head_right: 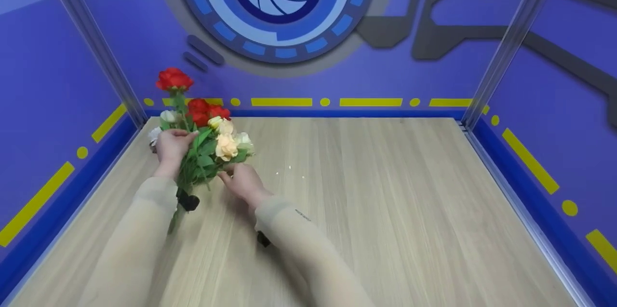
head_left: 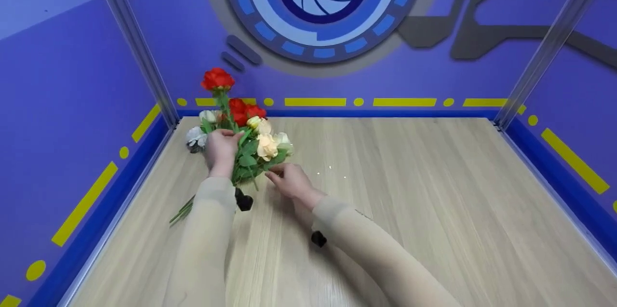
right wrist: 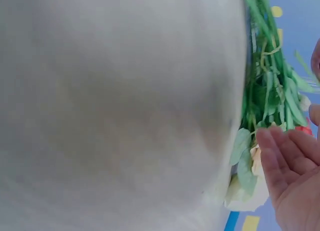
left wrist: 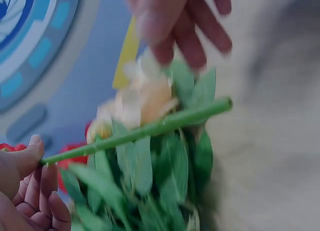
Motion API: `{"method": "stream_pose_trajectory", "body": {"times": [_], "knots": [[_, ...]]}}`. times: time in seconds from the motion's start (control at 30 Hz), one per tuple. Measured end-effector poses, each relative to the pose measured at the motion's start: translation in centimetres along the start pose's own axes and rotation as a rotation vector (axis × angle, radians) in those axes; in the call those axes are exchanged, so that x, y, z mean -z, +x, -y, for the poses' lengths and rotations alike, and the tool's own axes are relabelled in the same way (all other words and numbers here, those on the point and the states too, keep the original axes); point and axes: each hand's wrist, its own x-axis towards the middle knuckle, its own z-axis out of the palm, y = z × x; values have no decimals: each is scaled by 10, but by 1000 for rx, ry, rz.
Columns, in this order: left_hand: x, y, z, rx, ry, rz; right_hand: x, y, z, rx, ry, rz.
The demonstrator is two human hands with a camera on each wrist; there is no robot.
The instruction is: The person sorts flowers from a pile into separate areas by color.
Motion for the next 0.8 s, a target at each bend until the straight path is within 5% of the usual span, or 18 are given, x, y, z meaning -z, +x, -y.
{"method": "stream_pose_trajectory", "body": {"times": [0.33, 0.5, 0.73, 0.8], "knots": [[-42, -28, -18, -106, -33, 99, 7, 2, 2, -109, 335, -94], [-59, -39, -21, -121, -55, 132, 17, 0, -6, -165, 362, -141], [-71, -45, -19, -149, -259, 230, 39, -7, -23, -203, 337, -130], [-70, -45, -17, -163, -232, 246, 50, -10, -28, -214, 329, -131]]}}
